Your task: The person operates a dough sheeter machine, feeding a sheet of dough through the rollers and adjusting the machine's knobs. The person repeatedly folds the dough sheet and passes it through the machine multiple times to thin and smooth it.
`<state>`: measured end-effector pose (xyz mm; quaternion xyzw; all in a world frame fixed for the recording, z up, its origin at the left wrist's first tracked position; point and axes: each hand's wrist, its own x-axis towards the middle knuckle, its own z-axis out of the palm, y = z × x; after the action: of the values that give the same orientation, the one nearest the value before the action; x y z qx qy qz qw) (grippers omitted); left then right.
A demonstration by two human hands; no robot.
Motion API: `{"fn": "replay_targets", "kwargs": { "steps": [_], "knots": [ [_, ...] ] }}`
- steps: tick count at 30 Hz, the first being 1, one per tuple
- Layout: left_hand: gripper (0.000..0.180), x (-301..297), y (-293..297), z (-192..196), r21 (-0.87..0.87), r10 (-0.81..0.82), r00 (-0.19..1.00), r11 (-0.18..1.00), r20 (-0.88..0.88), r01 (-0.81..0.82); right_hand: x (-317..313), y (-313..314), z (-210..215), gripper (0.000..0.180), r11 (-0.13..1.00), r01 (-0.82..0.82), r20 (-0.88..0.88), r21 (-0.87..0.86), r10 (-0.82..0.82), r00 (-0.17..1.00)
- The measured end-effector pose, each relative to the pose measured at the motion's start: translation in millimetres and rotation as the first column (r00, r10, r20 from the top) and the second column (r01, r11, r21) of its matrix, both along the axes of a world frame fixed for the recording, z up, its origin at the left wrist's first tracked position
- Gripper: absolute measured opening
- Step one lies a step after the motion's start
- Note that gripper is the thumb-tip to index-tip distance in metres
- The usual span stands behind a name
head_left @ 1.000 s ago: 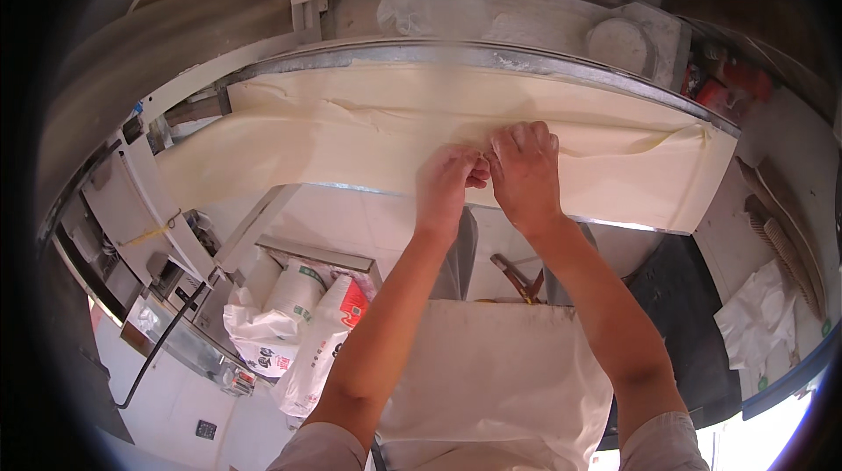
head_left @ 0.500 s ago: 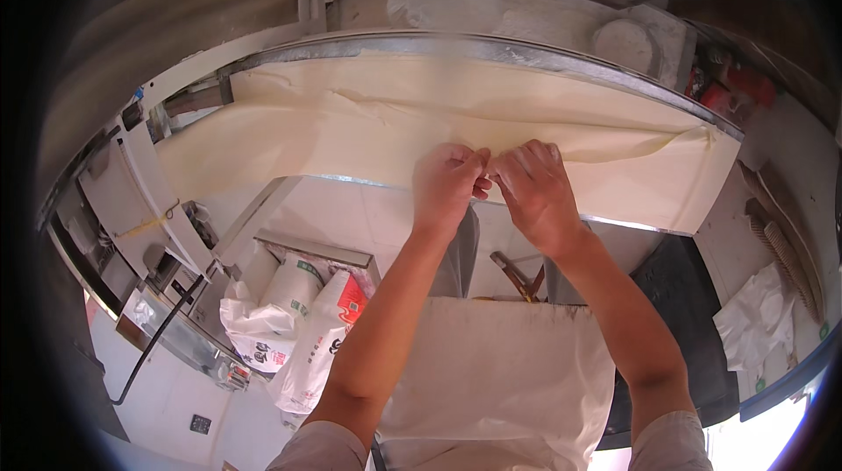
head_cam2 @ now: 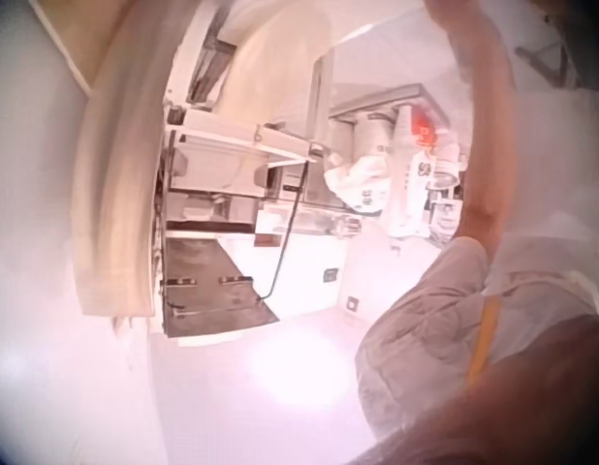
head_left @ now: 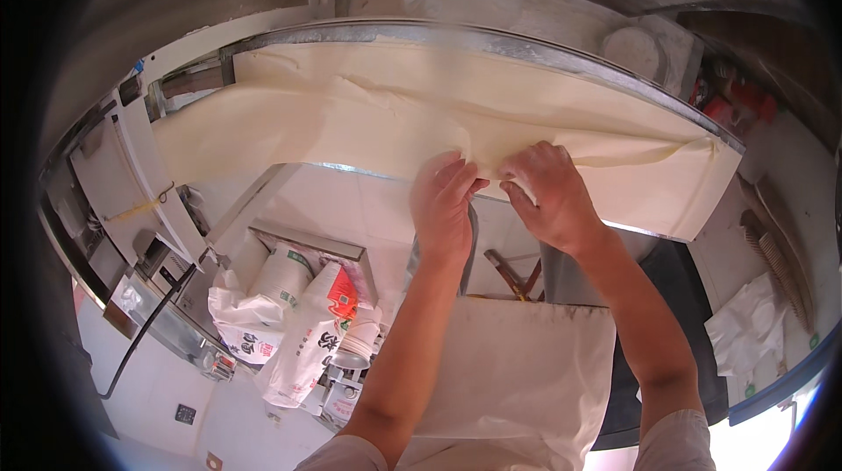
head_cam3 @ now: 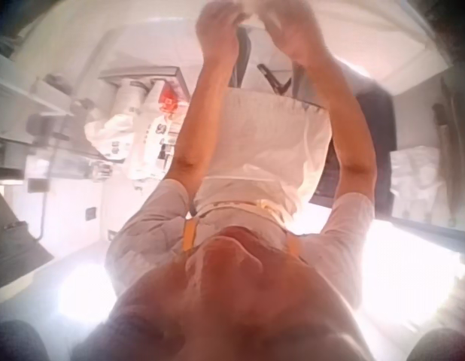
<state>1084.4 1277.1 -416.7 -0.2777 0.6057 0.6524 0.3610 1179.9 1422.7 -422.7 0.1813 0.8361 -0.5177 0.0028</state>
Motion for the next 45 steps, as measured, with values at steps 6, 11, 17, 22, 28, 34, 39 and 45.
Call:
{"fn": "replay_targets", "kwargs": {
  "steps": [6, 11, 17, 22, 28, 34, 39, 45],
  "knots": [
    [0.029, -1.2, -13.2, 0.0, 0.142, -0.015, 1.0, 0.99, 0.009, 0.013, -46.1, 10.5, -12.1, 0.01, 0.982, 0.185, -0.061, -0.02, -0.186, 0.981],
    [0.033, 2.3, -18.2, -10.0, 0.221, -0.014, 1.0, 0.975, 0.013, 0.011, -72.1, -0.2, -17.1, 0.016, 0.984, 0.094, 0.292, -0.151, -0.046, 0.955],
    [0.03, 11.9, -13.2, -11.7, 0.266, 0.037, 0.996, 0.962, 0.08, -0.057, -82.9, -11.2, -18.6, 0.018, 0.962, 0.223, 0.4, -0.155, -0.145, 0.905],
    [0.023, 10.7, -11.5, -7.5, 0.247, 0.019, 0.999, 0.969, 0.027, -0.025, -80.8, -19.1, -6.8, 0.01, 0.976, -0.004, 0.236, 0.216, -0.048, 0.971],
    [0.018, -31.5, -23.0, -10.5, 0.285, 0.032, 0.985, 0.955, 0.168, -0.079, -76.4, -34.0, 4.3, 0.012, 0.983, 0.03, 0.025, 0.18, -0.036, 0.999],
    [0.019, -67.2, -31.6, -27.3, 0.245, -0.148, 0.971, 0.965, 0.189, 0.1, -73.4, -43.2, 3.1, 0.015, 0.978, 0.187, 0.135, -0.087, -0.174, 0.975],
    [0.014, -72.5, -23.3, -22.8, 0.179, -0.127, 0.946, 0.981, 0.299, 0.075, -67.0, -48.3, -2.3, 0.019, 0.979, 0.192, 0.074, -0.066, -0.187, 0.98],
    [0.01, -72.3, -24.3, -20.9, 0.229, -0.021, 0.948, 0.972, 0.318, -0.055, -70.4, -53.5, 3.8, 0.018, 0.964, 0.239, 0.11, -0.119, -0.226, 0.968]
  ]
}}
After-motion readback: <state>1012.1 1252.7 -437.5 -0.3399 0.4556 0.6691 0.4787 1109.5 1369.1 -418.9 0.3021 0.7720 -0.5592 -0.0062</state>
